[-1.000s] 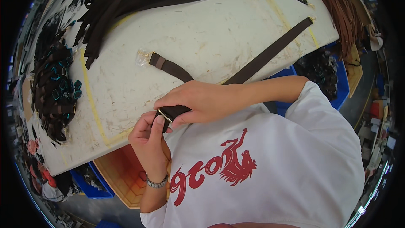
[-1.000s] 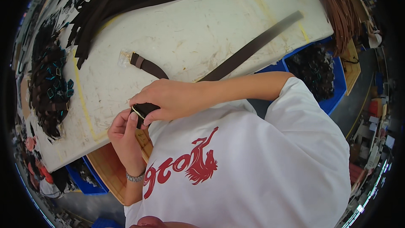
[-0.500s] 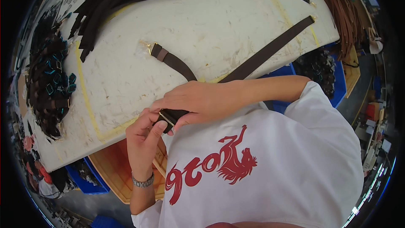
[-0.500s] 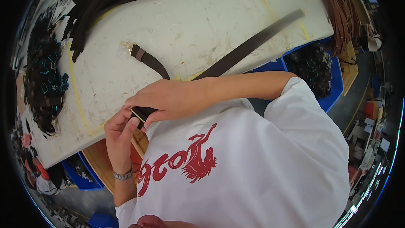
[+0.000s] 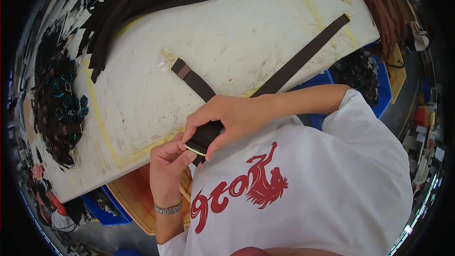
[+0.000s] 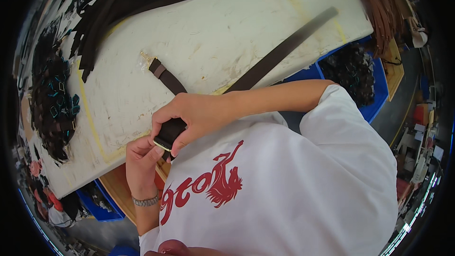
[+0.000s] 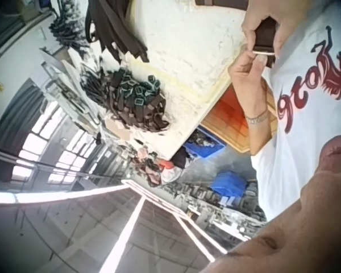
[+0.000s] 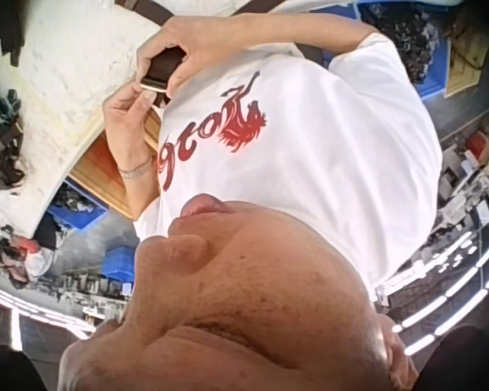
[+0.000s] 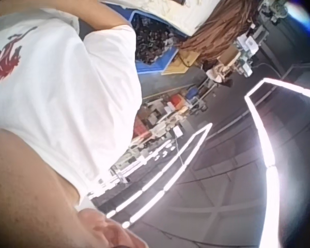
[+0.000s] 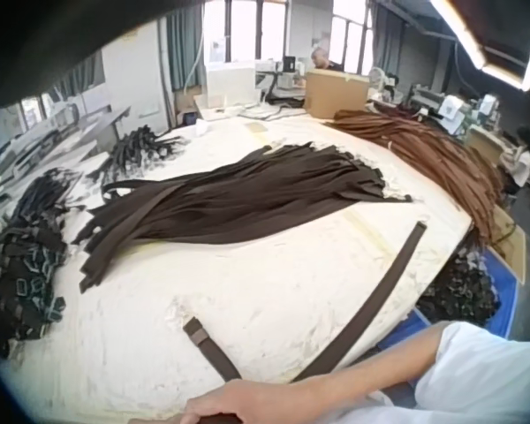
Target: The person assembles brown leather belts by hand at a workbench. They thread the belt strap through a metal buckle, fold the end, and secure it with a metal keeper. The person handles multiple belts sequentially, placing finished units on the table.
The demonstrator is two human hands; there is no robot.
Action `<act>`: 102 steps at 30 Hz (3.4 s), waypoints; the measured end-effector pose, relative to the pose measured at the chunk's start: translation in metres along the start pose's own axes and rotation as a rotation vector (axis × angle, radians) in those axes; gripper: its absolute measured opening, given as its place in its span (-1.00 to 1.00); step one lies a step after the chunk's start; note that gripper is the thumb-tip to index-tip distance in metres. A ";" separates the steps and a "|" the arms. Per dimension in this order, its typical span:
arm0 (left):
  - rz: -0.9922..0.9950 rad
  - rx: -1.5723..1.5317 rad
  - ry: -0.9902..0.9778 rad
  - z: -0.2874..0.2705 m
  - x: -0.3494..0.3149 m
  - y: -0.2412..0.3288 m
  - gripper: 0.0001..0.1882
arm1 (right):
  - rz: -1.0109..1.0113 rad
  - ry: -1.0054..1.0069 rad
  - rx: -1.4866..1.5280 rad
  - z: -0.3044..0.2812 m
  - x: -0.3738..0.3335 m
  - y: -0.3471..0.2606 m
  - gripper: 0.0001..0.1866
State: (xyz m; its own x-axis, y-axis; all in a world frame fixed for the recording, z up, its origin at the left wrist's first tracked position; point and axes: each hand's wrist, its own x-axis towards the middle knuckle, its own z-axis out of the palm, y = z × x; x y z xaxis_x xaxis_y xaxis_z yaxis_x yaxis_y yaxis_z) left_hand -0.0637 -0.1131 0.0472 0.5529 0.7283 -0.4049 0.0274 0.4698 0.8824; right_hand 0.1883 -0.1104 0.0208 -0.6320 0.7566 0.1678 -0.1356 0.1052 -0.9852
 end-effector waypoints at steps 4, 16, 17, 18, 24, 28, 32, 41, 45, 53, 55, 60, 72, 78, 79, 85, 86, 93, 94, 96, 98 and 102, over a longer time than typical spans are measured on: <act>0.168 0.520 0.164 0.008 -0.005 -0.001 -0.99 | -0.022 0.056 -0.157 -0.001 -0.003 0.011 -0.53; 0.228 0.390 0.302 0.020 -0.002 -0.006 -0.92 | 0.044 0.027 -0.098 -0.003 -0.005 0.011 -0.47; 0.146 0.239 0.269 0.021 -0.001 -0.005 -0.92 | 0.071 0.019 -0.068 -0.003 -0.006 0.010 -0.48; 0.065 0.089 0.235 0.021 0.000 -0.003 -0.93 | 0.061 0.032 -0.075 -0.004 -0.007 0.008 -0.49; 0.153 0.333 0.227 0.015 0.007 -0.002 -0.92 | 0.092 0.082 -0.089 -0.016 -0.007 0.007 -0.51; 0.283 0.390 0.267 0.024 0.004 -0.002 -0.92 | 0.129 0.101 -0.015 -0.015 -0.004 0.002 -0.55; 0.269 0.527 0.214 0.015 0.015 0.007 -0.88 | 0.212 0.039 0.007 -0.020 -0.006 0.005 -0.53; 0.552 0.877 -0.012 0.015 0.038 0.041 -0.71 | 0.237 -0.135 0.040 -0.035 0.007 0.007 -0.51; 0.553 0.676 -0.081 0.008 0.041 0.048 -0.80 | 0.277 -0.185 0.137 -0.035 0.008 0.006 -0.48; 0.386 0.218 0.041 0.021 0.038 0.041 -0.77 | 0.182 -0.230 -0.059 -0.041 0.020 0.012 -0.52; 0.446 0.131 0.096 0.002 0.037 0.030 -0.72 | 0.131 -0.127 -0.026 -0.050 0.020 0.005 -0.51; 0.597 -0.089 0.141 -0.009 0.037 0.027 -0.69 | 0.015 -0.028 -0.518 -0.101 0.017 -0.006 -0.60; 0.510 -0.391 0.336 0.001 0.042 0.018 -0.81 | 0.385 0.416 -0.604 -0.073 0.028 0.016 -0.51; 0.519 -0.451 0.199 0.023 0.041 0.024 -0.79 | 0.414 0.372 0.767 -0.078 0.066 0.030 -0.40; 0.494 -0.437 0.174 0.028 0.040 0.023 -0.78 | 0.388 0.456 0.860 -0.082 0.079 0.037 -0.43; 0.267 -0.404 0.029 0.020 0.029 0.018 -0.67 | 0.265 0.637 1.273 -0.097 0.113 0.041 -0.57; 0.267 -0.373 0.000 0.017 0.027 0.019 -0.70 | 0.298 0.728 1.279 -0.097 0.115 0.039 -0.59; 0.622 -0.077 0.390 -0.003 0.069 0.013 -0.72 | 0.169 0.275 0.431 -0.057 0.087 0.009 -0.56; 0.570 -0.101 0.287 -0.005 0.068 0.020 -0.73 | 0.128 0.246 0.370 -0.050 0.082 -0.003 -0.52; 0.584 -0.086 0.164 -0.015 0.071 0.020 -0.76 | 0.192 0.196 0.186 -0.044 0.077 -0.012 -0.55; 0.562 -0.100 0.146 -0.022 0.075 0.012 -0.78 | 0.232 0.151 -0.085 -0.041 0.073 -0.011 -0.60; 0.599 -0.223 0.313 -0.009 0.078 0.017 -0.79 | 0.264 0.087 -0.073 -0.034 0.070 -0.005 -0.61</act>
State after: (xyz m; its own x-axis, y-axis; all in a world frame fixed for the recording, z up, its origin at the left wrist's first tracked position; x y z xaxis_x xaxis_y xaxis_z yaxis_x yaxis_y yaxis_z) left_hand -0.0281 -0.0438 0.0287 0.1537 0.9866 0.0547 -0.3964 0.0109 0.9180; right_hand 0.1703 -0.0360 0.0364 -0.5695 0.8164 -0.0957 0.0825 -0.0590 -0.9948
